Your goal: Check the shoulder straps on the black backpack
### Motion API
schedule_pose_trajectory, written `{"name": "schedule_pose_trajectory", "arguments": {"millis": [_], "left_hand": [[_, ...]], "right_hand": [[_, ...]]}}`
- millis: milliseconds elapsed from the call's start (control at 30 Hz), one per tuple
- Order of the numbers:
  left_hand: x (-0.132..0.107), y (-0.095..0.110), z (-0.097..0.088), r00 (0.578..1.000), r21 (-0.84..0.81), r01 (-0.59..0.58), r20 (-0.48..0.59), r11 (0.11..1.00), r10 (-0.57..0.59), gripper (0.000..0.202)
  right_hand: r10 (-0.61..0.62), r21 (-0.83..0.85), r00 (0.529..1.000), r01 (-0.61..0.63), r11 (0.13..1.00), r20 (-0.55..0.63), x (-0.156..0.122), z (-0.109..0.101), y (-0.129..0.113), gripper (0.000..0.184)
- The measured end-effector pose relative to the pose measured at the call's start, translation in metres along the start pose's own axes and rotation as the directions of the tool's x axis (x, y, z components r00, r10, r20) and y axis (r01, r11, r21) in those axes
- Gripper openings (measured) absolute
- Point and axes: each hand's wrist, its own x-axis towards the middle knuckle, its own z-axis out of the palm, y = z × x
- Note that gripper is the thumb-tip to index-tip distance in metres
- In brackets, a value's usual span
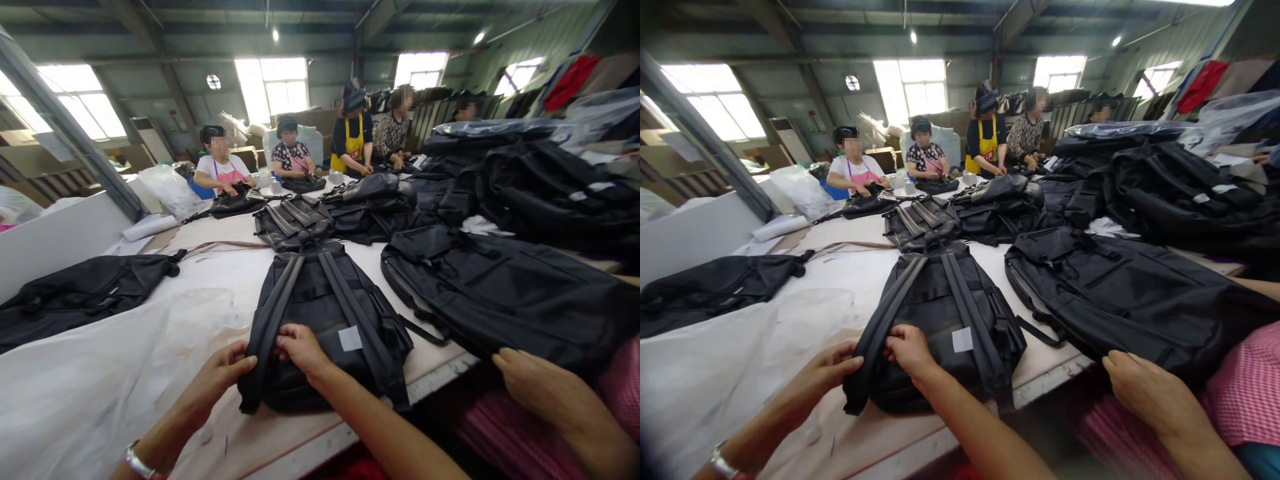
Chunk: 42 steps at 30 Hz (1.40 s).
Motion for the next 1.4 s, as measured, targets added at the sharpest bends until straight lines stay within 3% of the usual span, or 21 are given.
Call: {"name": "schedule_pose_trajectory", "arguments": {"millis": [167, 300, 400, 500, 567, 667, 800, 1067, 1400], "left_hand": [[0.001, -0.005, 0.000, 0.998, -0.034, 0.062, 0.000, 0.997, -0.062, 0.040], [0.006, -0.002, -0.001, 0.992, -0.132, 0.101, 0.087, 0.986, -0.090, 0.039], [0.009, 0.004, -0.009, 0.990, -0.208, 0.118, 0.101, 0.971, -0.098, 0.036], [0.010, 0.008, -0.017, 0.992, -0.238, 0.119, 0.058, 0.964, -0.108, 0.033], [0.011, 0.009, -0.018, 0.993, -0.240, 0.116, 0.052, 0.964, -0.106, 0.032], [0.013, 0.008, -0.015, 0.994, -0.250, 0.106, 0.061, 0.962, -0.094, 0.032], [0.014, 0.008, -0.010, 0.994, -0.251, 0.099, 0.064, 0.963, -0.085, 0.032], [0.015, 0.009, 0.001, 0.996, -0.265, 0.078, 0.056, 0.961, -0.065, 0.036], [0.033, 0.013, 0.014, 0.997, -0.242, 0.022, -0.071, 0.970, -0.041, 0.034]], "right_hand": [[0.003, 0.003, 1.000, -0.002, 1.000, -0.019, 0.004, 0.002, 0.007, 0.014], [0.001, -0.044, 1.000, -0.001, 0.999, 0.008, 0.004, -0.006, 0.006, 0.009], [-0.092, -0.170, 0.995, 0.083, 0.982, -0.047, 0.000, -0.019, 0.004, 0.007], [-0.273, -0.443, 0.954, 0.192, 0.876, -0.127, -0.006, -0.027, 0.003, 0.010], [-0.329, -0.575, 0.939, 0.215, 0.789, -0.102, -0.010, -0.027, 0.003, 0.017], [-0.308, -0.679, 0.951, 0.218, 0.701, -0.012, -0.012, -0.021, 0.004, 0.033], [-0.239, -0.773, 0.971, 0.160, 0.614, 0.011, -0.006, -0.013, 0.003, 0.024], [-0.226, -0.717, 0.970, 0.094, 0.691, -0.091, 0.004, -0.011, 0.011, 0.012], [-0.288, -0.629, 0.956, 0.195, 0.752, -0.049, 0.003, -0.016, 0.019, 0.003]]}}
